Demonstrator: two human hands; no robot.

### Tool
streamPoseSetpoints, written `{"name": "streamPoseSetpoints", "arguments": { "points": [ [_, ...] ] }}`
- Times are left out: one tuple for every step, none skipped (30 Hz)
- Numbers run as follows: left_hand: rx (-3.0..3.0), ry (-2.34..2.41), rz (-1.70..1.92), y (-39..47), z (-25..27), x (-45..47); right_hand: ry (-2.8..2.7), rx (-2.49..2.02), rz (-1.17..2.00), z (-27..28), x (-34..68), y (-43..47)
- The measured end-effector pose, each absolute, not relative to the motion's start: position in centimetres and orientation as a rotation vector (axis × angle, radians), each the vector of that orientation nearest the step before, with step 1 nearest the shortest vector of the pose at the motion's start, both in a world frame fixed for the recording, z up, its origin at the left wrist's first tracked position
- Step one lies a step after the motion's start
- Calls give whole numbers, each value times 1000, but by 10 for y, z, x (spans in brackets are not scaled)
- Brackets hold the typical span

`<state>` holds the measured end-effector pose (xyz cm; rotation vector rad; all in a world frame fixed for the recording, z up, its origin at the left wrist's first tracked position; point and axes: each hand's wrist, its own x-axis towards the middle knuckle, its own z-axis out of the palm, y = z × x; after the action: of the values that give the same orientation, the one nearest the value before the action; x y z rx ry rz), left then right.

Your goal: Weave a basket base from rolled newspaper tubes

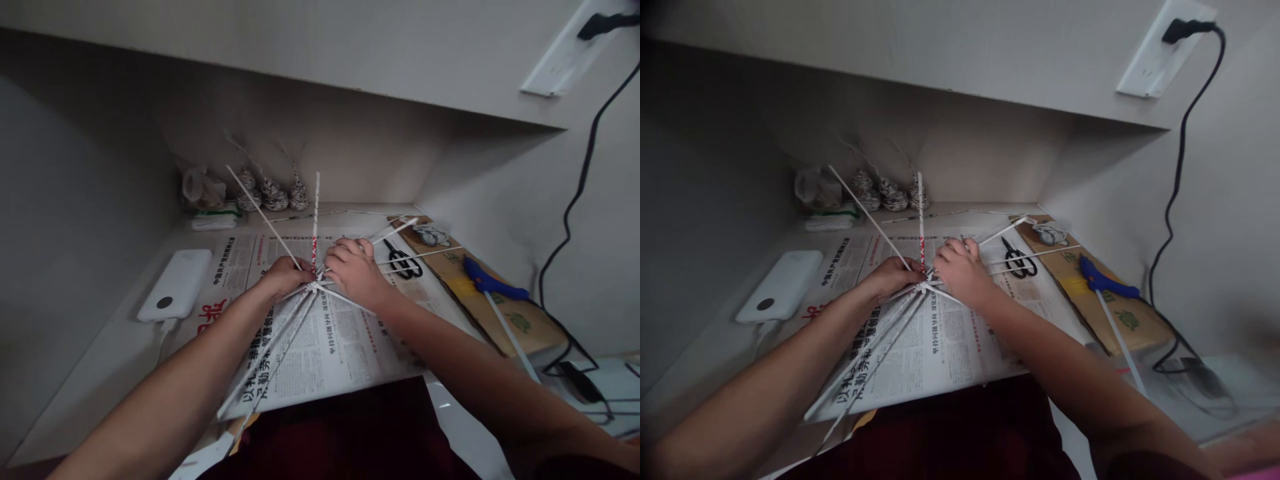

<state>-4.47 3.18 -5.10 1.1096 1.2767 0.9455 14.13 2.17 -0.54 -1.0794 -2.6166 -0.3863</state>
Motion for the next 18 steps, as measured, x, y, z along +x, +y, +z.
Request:
{"name": "streamPoseSetpoints", "arguments": {
  "points": [
    [1091, 1264, 953, 31, -51, -45, -2576, -1125, -397, -7, 142, 21],
    [1070, 1249, 959, 31, -50, -45, -2550, -1181, -395, -9, 143, 20],
    [1049, 1231, 964, 31, -50, -45, -2535, -1238, -377, -11, 144, 20],
    [1030, 1214, 969, 31, -49, -45, -2524, -1285, -343, -15, 145, 20],
    [1013, 1198, 979, 31, -49, -46, -2506, -1318, -293, -19, 146, 20],
    [1001, 1186, 993, 31, -49, -46, -2474, -1332, -224, -23, 146, 21],
    [997, 1176, 1010, 32, -49, -47, -2418, -1334, -138, -28, 145, 22],
    [1002, 1170, 1027, 32, -49, -47, -2336, -1334, -31, -33, 144, 24],
    [1012, 1165, 1043, 33, -49, -48, -2233, -1338, 105, -38, 143, 26],
    [1024, 1162, 1057, 33, -49, -48, -2115, -1346, 268, -43, 142, 29],
    [1036, 1161, 1065, 34, -49, -49, -1985, -1356, 441, -46, 141, 31],
    [1046, 1159, 1068, 34, -49, -49, -1856, -1364, 606, -49, 139, 33],
    [1057, 1154, 1065, 34, -48, -49, -1740, -1369, 748, -51, 137, 35],
    [1069, 1148, 1059, 33, -47, -50, -1647, -1368, 858, -53, 136, 37],
    [1084, 1142, 1052, 33, -46, -49, -1581, -1366, 929, -53, 134, 38],
    [1098, 1140, 1046, 32, -45, -49, -1544, -1371, 966, -53, 133, 38],
    [1109, 1142, 1045, 32, -44, -49, -1533, -1385, 986, -53, 131, 38],
    [1113, 1151, 1050, 32, -43, -49, -1542, -1403, 997, -53, 130, 37]
  ]
}}
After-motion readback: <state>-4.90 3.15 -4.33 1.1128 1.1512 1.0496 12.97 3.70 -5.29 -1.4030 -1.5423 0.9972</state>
